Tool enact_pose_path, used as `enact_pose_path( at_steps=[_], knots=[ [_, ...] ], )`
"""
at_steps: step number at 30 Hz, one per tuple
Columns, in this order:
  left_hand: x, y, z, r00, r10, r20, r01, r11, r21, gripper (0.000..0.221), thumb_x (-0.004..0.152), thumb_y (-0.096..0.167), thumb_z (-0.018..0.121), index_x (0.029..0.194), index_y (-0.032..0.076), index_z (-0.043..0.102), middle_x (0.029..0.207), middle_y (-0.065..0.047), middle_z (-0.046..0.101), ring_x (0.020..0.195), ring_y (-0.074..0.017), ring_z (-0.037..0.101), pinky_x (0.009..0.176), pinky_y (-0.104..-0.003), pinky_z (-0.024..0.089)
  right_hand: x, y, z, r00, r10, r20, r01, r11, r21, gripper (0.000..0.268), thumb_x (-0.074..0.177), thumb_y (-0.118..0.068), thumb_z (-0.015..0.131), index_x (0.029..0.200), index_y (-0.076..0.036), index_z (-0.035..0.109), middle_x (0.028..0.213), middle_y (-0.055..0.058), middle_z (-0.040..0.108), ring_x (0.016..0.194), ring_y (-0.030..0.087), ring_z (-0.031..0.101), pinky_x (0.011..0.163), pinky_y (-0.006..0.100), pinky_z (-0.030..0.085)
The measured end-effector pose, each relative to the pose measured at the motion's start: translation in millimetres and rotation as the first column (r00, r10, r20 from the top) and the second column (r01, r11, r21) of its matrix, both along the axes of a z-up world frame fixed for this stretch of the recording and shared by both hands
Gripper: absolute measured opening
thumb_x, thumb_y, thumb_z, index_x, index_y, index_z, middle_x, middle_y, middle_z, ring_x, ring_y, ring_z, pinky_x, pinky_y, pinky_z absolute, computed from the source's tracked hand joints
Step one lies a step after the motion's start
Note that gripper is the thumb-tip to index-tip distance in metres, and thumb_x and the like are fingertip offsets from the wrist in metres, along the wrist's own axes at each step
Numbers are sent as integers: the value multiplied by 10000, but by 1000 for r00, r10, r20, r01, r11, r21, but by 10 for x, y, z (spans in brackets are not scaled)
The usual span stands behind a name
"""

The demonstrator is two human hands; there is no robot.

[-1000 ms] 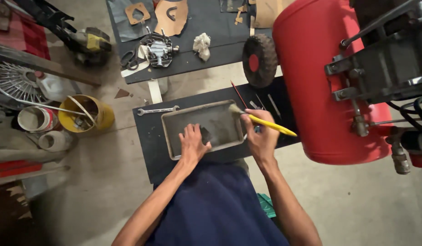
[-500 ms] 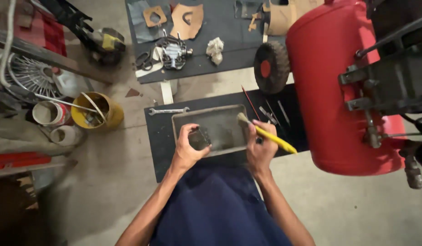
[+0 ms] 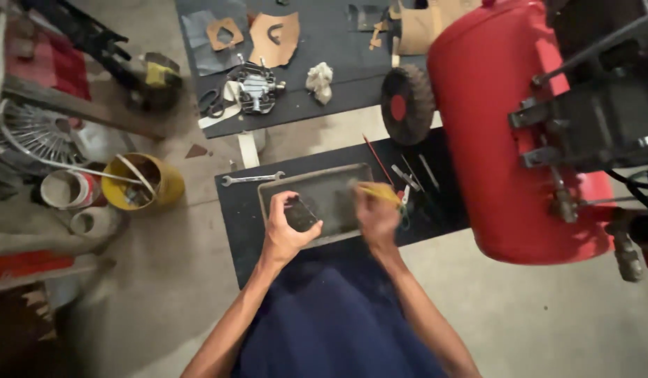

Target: Cleaning a metal plate using a brush and a cloth

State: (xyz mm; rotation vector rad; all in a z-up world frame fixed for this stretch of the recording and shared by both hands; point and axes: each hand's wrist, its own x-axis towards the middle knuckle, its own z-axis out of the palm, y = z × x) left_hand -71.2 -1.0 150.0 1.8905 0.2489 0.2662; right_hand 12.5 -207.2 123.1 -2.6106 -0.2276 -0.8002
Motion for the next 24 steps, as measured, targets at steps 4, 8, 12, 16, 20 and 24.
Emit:
enact_pose_path(
  at_steps=[4,8,12,16,20,24],
  knots=[
    [100,10,137,1000,-6,-2,6,994,110,798,611,224,931,1289,92,531,1279,-123,583,1190,-345,640,1019,-450,545,-13,-114,70,996,79,-43,-74,991,111,160,924,-282,813,950,-142,740,867,24,746,764,222,725,744,327,575],
    [-49,-18,192,999,-27,-42,33,988,150,781,621,171,902,1311,78,547,1288,-151,570,1197,-394,631,1014,-500,548,-250,-88,683,991,135,14,-128,892,433,61,946,-139,769,985,-109,732,926,71,734,833,309,689,806,364,527],
    [58,-38,10,999,-28,35,22,988,154,831,600,209,921,1335,93,549,1273,-133,567,1183,-368,645,1013,-448,549,-22,-138,-384,897,184,-403,-103,971,215,217,814,-304,858,888,-157,717,845,26,730,807,262,723,778,383,581],
    [136,0,36,998,-34,57,23,981,191,803,625,188,913,1335,73,557,1270,-152,566,1180,-377,646,1007,-455,552,26,-34,361,950,155,-272,-49,932,360,214,857,-298,873,930,-164,722,894,-14,743,881,130,728,826,234,560],
    [-55,35,-30,999,-31,8,29,991,134,813,620,213,920,1333,62,560,1251,-157,578,1134,-385,667,996,-454,562,-123,-96,894,991,128,43,-133,859,495,106,906,-125,814,1003,-105,775,888,55,725,750,249,687,737,308,561],
    [-40,-17,-25,998,-49,30,45,991,122,824,603,193,934,1328,52,570,1238,-160,584,1119,-382,673,979,-433,571,-20,-123,52,926,303,-223,-202,901,384,215,783,-184,905,894,-98,742,865,97,769,875,299,751,834,366,606]
  ],
)
